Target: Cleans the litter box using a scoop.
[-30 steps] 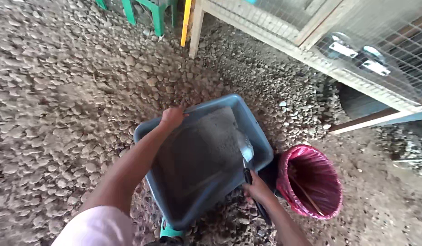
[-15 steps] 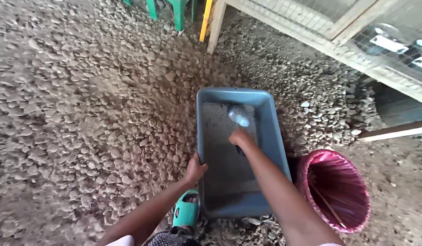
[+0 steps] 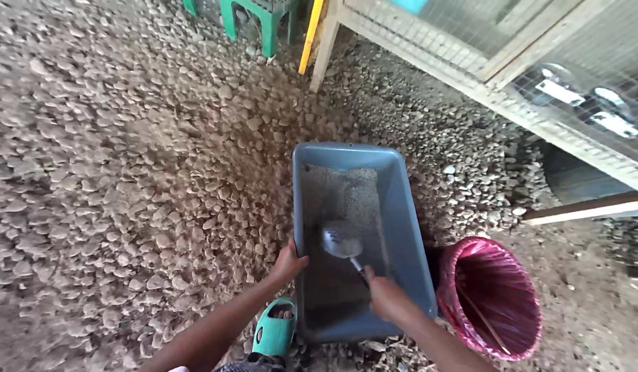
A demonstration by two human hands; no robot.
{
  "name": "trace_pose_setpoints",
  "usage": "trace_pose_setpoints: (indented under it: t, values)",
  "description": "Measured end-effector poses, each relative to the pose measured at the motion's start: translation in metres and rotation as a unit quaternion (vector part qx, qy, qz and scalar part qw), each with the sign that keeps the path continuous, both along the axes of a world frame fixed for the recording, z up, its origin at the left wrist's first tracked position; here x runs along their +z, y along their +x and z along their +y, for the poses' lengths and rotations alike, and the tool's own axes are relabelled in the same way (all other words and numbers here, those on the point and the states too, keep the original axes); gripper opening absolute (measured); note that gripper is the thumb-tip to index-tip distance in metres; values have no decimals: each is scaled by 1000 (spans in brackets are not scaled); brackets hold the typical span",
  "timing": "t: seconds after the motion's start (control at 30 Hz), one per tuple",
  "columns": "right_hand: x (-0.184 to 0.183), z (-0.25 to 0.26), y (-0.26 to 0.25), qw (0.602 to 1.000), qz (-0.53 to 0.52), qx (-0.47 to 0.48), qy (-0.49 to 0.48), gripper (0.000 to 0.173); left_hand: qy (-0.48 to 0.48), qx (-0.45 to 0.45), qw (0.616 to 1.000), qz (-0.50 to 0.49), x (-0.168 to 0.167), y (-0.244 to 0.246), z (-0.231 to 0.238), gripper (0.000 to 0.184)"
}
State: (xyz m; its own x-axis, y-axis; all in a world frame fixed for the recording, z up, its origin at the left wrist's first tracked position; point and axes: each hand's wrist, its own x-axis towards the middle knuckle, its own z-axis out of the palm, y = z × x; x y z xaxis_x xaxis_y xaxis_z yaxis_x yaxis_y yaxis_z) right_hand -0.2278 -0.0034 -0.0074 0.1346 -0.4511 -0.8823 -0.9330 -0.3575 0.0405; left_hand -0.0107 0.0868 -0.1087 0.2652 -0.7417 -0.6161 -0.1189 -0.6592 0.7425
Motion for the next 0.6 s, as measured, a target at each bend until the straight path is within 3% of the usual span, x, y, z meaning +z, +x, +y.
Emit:
trace_pose_setpoints:
  t: [0.07,0.17,0.3,0.53,0.6]
  values:
    - [15,-30,3,997,-8,-61,-38,87,16,-4,1000,-3,10,1,-1,77]
    - [9,-86,30,988,-45,-118,-91,68,-6,29,999,-19,20,7,-11,88]
    - [18,-117,112,996,-41,-54,-62,41,6,15,1000,-19,29,10,-33,98]
    - [17,-83,185,992,-33,118,-18,39,29,-10,999,-19,33,15,-34,99]
    - [4,-80,178,990,-16,134,-36,61,23,2,1000,-20,30,13,-33,97]
